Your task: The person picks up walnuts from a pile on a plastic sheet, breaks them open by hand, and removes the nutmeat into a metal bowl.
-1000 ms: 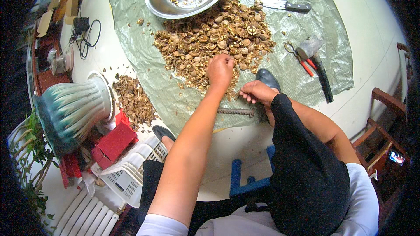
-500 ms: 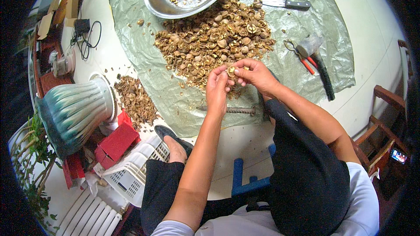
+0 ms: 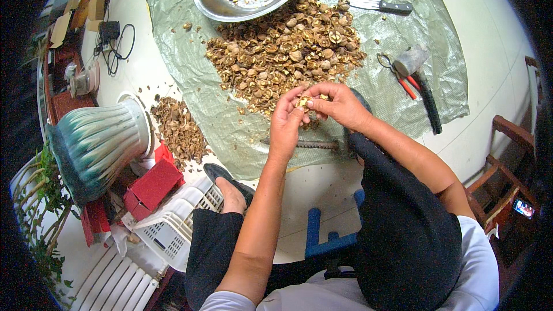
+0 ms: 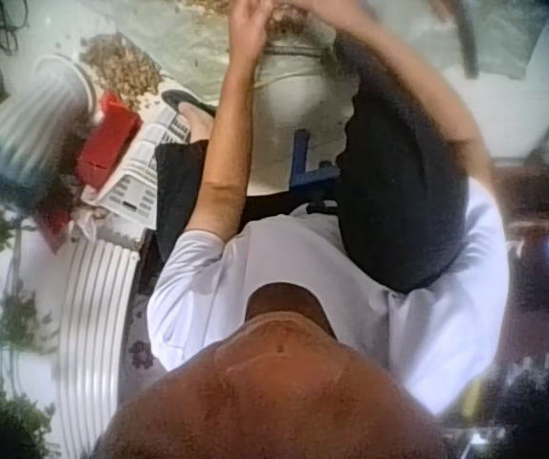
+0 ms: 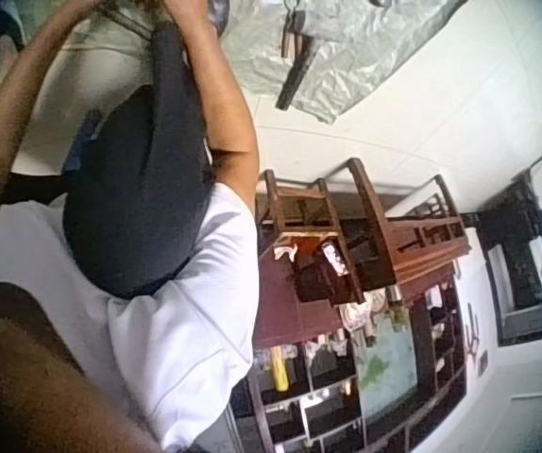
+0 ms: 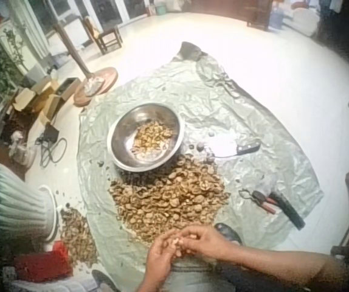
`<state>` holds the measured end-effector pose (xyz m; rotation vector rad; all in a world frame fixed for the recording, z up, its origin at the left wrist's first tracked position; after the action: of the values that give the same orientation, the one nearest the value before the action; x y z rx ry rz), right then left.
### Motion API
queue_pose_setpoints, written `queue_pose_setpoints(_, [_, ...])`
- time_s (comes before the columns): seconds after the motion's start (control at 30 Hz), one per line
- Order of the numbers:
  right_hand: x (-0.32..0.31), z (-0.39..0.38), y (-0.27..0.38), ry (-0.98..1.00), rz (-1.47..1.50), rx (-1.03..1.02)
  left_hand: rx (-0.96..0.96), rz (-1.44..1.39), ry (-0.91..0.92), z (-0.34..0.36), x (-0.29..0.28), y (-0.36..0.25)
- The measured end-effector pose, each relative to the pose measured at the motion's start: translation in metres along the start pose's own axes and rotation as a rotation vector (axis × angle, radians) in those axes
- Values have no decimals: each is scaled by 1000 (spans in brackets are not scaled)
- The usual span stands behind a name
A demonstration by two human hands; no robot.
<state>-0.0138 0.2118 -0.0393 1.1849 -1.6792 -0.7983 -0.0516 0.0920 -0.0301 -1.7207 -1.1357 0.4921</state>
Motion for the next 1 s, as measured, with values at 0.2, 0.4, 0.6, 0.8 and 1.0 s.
queue_pose_setpoints(0.2, [7,-1,6,92,202,27,-120,-44,-138,-3,-10,6])
queue_pose_setpoints(0.4, [7,0,10,133,37,8,-126,-185,-135,-9,-6,5])
queue_pose_setpoints(0.6, [7,-2,15,112,9,-31,-198,-201,-79,-15,-9,8])
queue_pose_setpoints(0.8, [10,-2,14,113,-2,-85,-221,86,-16,-17,-3,5])
queue_pose_setpoints(1.0, [16,-2,15,121,-40,-156,-170,108,-57,-19,0,0])
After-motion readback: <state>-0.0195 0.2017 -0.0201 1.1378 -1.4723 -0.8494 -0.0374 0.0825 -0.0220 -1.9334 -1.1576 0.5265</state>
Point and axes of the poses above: each hand's wrist, its own z-axis towards the middle knuckle, its own x-axis out of the palm, y = z × x, the point moved 5 cm from there along z, towards the middle knuckle, and after that the axes turned 1 degree about z, right-handed, at the moved point
